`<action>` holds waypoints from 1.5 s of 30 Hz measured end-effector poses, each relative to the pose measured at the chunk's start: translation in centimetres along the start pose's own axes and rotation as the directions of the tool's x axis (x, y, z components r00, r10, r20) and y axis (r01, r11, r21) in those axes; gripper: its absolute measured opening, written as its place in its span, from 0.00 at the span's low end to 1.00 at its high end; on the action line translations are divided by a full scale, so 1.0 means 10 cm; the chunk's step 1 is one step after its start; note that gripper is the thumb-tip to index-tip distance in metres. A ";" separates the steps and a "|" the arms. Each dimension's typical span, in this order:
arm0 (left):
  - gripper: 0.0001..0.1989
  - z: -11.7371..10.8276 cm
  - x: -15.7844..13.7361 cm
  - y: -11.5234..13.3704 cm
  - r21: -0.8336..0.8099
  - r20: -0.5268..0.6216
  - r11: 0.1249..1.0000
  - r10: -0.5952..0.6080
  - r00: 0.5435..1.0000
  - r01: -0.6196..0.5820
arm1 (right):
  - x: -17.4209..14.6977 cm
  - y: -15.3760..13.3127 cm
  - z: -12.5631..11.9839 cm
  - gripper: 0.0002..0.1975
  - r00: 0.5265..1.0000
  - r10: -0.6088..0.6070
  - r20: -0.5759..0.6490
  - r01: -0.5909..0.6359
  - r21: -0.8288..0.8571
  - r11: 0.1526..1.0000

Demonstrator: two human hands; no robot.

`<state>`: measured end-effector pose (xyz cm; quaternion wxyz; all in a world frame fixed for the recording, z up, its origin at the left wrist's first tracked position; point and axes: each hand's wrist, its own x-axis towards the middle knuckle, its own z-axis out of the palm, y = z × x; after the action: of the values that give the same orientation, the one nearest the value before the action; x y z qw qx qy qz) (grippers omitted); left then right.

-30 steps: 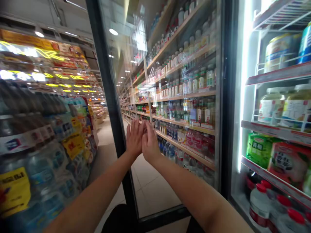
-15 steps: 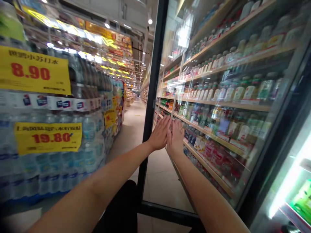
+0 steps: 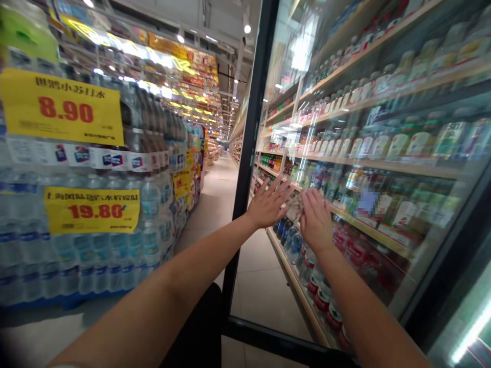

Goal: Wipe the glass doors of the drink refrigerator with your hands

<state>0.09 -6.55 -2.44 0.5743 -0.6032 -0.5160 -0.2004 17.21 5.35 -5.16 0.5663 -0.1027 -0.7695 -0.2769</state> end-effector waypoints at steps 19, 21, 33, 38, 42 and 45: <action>0.31 0.21 0.00 0.02 0.100 0.043 0.995 0.010 0.999 -0.014 | -0.05 -0.03 0.19 0.35 0.980 -0.196 -0.031 0.198 0.176 0.964; 0.32 0.21 0.00 0.01 0.095 0.050 0.995 0.006 0.999 -0.011 | 0.05 0.05 0.18 0.35 0.986 -0.150 -0.071 0.161 0.179 0.971; 0.33 0.15 0.01 0.04 0.070 0.092 0.997 -0.013 0.996 0.007 | 0.08 0.16 0.15 0.35 0.992 0.029 -0.119 -0.022 0.053 0.998; 0.33 0.13 0.01 0.05 0.078 0.105 0.997 -0.019 0.994 0.011 | 0.07 0.07 0.12 0.38 0.999 -0.026 -0.028 0.027 0.031 0.999; 0.32 0.13 0.01 0.05 0.081 0.090 0.997 -0.016 0.996 0.009 | 0.09 0.17 0.11 0.37 0.992 0.088 -0.090 -0.085 0.040 0.996; 0.32 0.14 0.01 0.05 0.076 0.081 0.997 -0.012 0.997 0.006 | 0.13 0.26 0.09 0.37 0.943 0.232 -0.237 -0.231 0.035 0.972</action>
<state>0.03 -5.17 -2.95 0.5743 -0.5865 -0.5486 -0.1587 17.25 7.76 -3.39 0.6839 -0.1564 -0.6790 -0.2164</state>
